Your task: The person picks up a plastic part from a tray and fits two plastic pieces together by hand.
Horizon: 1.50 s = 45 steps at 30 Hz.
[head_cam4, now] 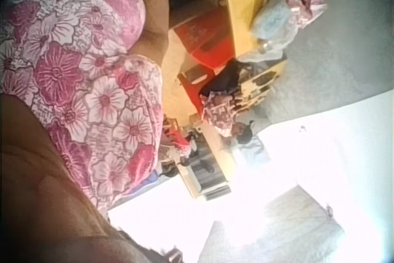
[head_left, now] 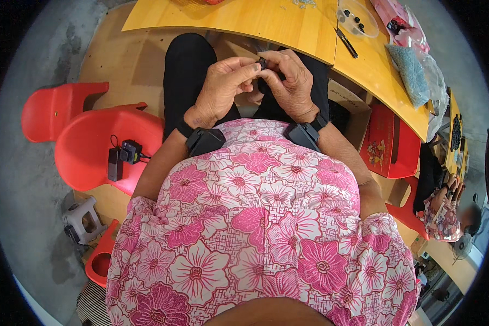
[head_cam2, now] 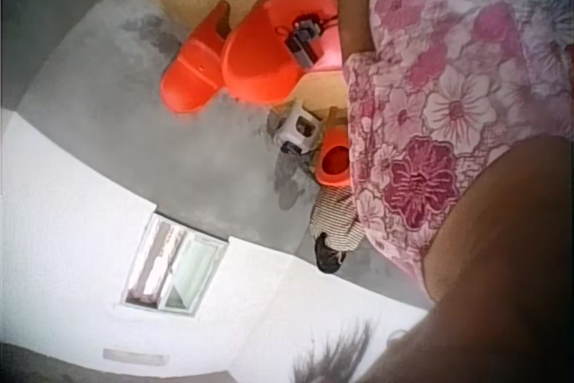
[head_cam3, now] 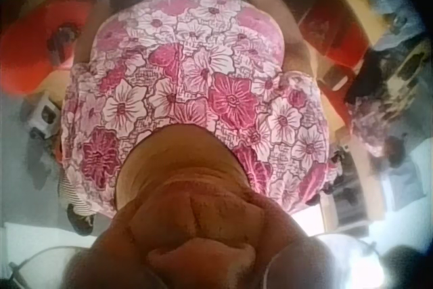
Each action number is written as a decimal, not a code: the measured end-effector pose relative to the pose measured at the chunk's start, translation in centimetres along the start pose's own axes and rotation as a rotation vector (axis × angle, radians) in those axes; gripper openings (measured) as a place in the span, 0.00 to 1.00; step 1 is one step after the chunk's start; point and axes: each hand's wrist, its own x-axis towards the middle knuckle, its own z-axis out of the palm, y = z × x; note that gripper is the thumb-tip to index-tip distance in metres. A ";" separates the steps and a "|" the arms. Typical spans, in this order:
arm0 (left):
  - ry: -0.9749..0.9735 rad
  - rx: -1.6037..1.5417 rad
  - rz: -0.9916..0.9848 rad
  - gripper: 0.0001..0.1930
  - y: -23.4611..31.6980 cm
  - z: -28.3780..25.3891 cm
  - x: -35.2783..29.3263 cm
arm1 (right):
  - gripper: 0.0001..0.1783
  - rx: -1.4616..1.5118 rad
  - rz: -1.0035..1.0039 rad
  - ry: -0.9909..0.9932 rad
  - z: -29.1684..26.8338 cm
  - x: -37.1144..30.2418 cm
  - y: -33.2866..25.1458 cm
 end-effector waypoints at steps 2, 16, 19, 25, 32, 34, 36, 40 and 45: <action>-0.007 0.023 -0.035 0.10 0.2 -0.3 0.1 | 0.17 0.023 0.002 0.007 0.0 -0.1 0.0; 0.091 0.497 0.247 0.09 -0.4 -0.1 0.0 | 0.09 0.467 0.270 -0.025 0.3 -0.2 0.7; 0.115 0.545 0.340 0.07 0.0 0.2 -0.1 | 0.08 0.748 0.520 -0.039 0.6 -0.3 0.9; 0.109 0.716 0.494 0.08 0.5 0.3 -0.2 | 0.08 1.250 0.777 -0.100 0.8 -0.6 1.3; 0.103 0.759 0.568 0.09 0.8 0.3 -0.2 | 0.16 1.354 0.761 -0.383 0.3 -0.7 1.5; 0.114 0.797 0.578 0.09 0.8 0.1 -0.2 | 0.17 1.347 0.764 -0.373 0.4 -0.7 1.4; 0.098 0.886 0.657 0.10 0.5 -0.6 0.2 | 0.18 1.341 0.768 -0.366 0.4 -0.7 1.2; 0.091 0.927 0.635 0.11 0.5 -0.6 0.5 | 0.17 1.316 0.779 -0.390 0.1 -0.6 0.8; 0.060 0.925 0.651 0.11 0.3 -0.7 1.3 | 0.17 1.277 0.811 -0.322 0.2 -0.4 0.6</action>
